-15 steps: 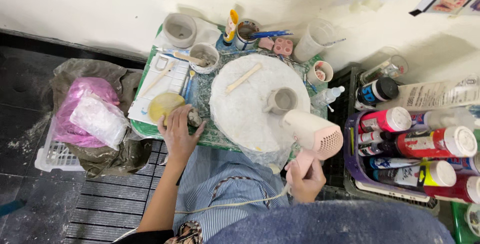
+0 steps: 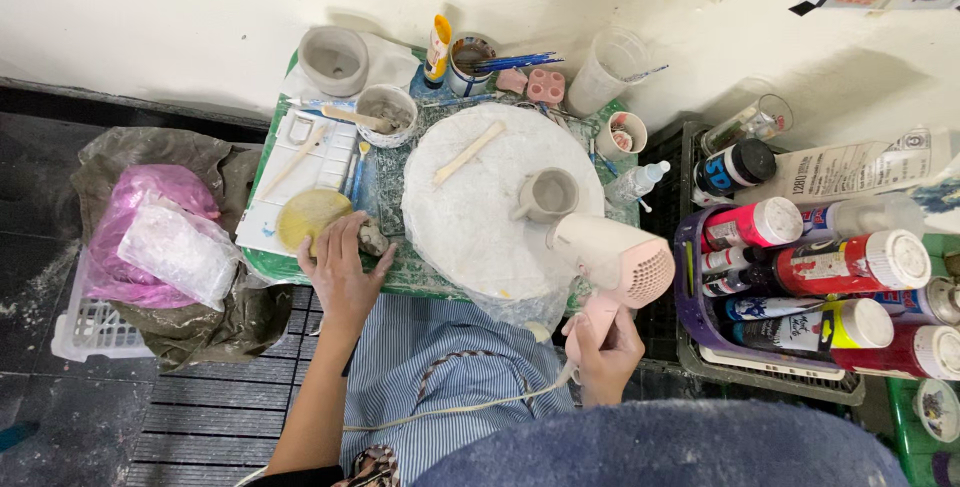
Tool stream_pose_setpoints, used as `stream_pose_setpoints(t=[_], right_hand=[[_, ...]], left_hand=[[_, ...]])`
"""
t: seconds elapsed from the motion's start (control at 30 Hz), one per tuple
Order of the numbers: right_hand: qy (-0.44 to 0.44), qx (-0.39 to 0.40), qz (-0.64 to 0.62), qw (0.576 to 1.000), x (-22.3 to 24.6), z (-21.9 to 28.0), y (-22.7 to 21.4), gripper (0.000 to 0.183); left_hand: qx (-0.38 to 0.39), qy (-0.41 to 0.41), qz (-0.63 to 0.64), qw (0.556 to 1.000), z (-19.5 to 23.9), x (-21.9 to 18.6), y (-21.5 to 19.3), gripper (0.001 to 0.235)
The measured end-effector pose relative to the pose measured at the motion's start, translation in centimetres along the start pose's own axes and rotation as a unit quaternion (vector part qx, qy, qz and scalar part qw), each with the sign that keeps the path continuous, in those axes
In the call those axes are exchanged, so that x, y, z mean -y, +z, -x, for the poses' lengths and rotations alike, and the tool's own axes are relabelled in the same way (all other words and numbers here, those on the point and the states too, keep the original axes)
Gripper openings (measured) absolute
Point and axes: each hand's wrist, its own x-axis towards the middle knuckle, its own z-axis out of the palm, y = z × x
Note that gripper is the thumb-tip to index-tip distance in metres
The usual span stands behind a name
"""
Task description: The person shapes and finishes small clay vessels by hand and with tools on a turntable, then uses a hair dryer to dry the clay surfaces.
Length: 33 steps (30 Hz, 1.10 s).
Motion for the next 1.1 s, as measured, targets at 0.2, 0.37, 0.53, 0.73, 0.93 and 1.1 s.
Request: stream_pose_setpoints(t=[0.2,0.37,0.53,0.73,0.93,1.1], right_hand=[[0.006,-0.039,-0.021,0.999,-0.5,0.1,-0.2,0.031],[0.002,-0.052,-0.002,0.999,-0.7,0.5,-0.3,0.029],[-0.016,0.003,0.013,1.0,-0.8,0.0,-0.3,0.027],[-0.016,0.008,-0.001,1.0,-1.2,0.1,-0.5,0.028],[0.009,-0.014,-0.009,1.0,-0.8,0.3,-0.1,0.031],[0.001,0.018,0.03,0.999,0.0,0.1,-0.5,0.028]], left_hand=[[0.0,0.002,-0.001,1.0,0.0,0.0,-0.1,0.061],[0.005,0.001,-0.007,1.0,0.1,0.0,-0.2,0.062],[0.019,-0.007,-0.018,1.0,-0.1,-0.1,-0.2,0.062],[0.049,-0.009,0.007,0.999,-0.3,-0.2,-0.8,0.077],[0.04,-0.026,0.121,0.991,-1.1,0.2,-1.9,0.076],[0.05,-0.038,0.131,0.989,-1.6,-0.3,-2.6,0.068]])
